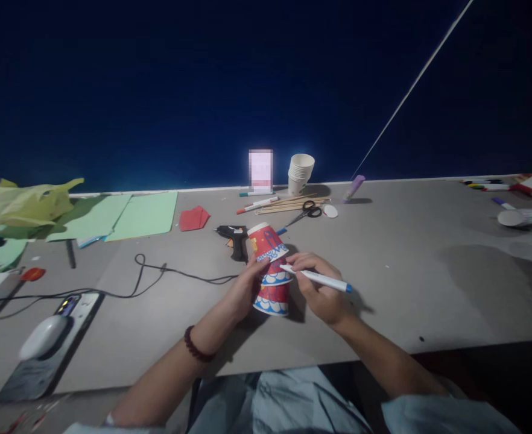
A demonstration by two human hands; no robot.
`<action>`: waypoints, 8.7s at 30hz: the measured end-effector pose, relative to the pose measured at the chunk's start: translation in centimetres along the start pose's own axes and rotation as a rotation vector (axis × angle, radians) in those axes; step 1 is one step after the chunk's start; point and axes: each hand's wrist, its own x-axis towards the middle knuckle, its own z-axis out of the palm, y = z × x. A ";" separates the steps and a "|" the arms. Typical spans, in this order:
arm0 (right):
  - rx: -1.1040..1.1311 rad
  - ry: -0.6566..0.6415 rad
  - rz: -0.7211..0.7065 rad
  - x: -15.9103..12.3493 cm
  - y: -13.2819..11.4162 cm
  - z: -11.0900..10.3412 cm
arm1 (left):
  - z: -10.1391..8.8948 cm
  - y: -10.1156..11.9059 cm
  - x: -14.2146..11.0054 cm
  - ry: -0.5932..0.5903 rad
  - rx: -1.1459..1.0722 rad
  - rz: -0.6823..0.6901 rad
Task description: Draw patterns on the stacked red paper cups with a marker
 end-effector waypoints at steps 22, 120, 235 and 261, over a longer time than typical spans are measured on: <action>0.059 -0.010 0.024 0.0 -0.1 -0.2 | 0.0 0.0 0.0 0.009 0.019 0.000; 0.058 -0.070 0.106 -0.3 0.8 -0.3 | -0.3 -0.4 0.2 0.023 0.088 0.042; 0.105 -0.027 0.105 -0.2 0.4 -0.3 | -0.5 -0.6 0.3 -0.034 0.078 0.143; 0.132 -0.006 0.093 -0.1 0.5 -0.1 | -0.6 -0.7 0.4 -0.036 0.089 0.167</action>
